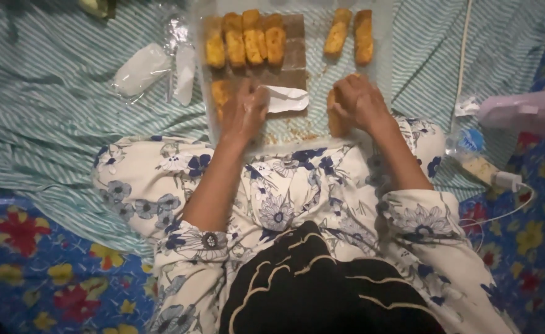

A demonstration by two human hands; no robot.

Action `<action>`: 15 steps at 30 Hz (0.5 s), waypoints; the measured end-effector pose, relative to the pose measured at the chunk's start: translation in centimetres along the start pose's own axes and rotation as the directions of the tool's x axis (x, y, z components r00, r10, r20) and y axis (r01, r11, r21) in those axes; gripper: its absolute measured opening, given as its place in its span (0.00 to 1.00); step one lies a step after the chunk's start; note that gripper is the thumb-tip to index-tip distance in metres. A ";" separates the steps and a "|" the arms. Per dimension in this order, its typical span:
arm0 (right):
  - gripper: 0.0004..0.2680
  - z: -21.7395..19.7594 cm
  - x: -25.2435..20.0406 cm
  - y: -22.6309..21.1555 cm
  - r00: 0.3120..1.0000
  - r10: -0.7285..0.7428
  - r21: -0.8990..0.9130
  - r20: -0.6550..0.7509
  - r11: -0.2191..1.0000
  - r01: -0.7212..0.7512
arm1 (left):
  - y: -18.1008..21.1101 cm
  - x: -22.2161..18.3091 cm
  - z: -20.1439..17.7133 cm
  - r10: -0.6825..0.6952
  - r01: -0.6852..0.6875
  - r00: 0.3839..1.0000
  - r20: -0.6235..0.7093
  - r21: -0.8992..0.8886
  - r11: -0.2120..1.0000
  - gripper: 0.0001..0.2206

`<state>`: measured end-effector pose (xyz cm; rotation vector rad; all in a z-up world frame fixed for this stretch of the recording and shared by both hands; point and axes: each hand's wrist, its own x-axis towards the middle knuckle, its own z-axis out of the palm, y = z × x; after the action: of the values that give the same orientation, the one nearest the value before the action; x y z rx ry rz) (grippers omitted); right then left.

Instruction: A person sitting on the floor wraps individual fried snacks into small plastic sleeves.

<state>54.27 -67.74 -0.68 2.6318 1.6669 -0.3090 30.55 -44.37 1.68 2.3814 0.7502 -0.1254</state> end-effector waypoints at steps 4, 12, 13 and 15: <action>0.15 0.3 -0.2 0.3 1.000 -0.006 0.058 0.009 0.998 0.006 | -0.3 -0.1 0.6 -0.046 0.046 0.999 0.016 0.034 0.998 0.15; 0.19 -5.3 -1.2 -2.1 0.998 -0.010 0.436 0.059 0.900 -0.017 | -3.8 1.8 7.2 0.124 -0.116 0.956 -0.266 0.046 0.992 0.21; 0.19 -6.1 -1.3 -2.7 0.998 -0.013 0.433 0.054 0.901 -0.012 | -2.4 0.7 4.6 0.124 -0.115 0.954 -0.272 0.046 0.992 0.21; 0.19 -7.7 -1.6 -4.1 0.977 0.133 0.550 0.166 0.810 -0.204 | 0.4 -1.6 -0.6 0.071 -0.067 0.984 -0.166 0.027 0.997 0.21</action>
<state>51.20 -66.51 7.52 3.0483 1.4554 -1.0892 29.42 -45.07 2.78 2.4572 0.7448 0.0965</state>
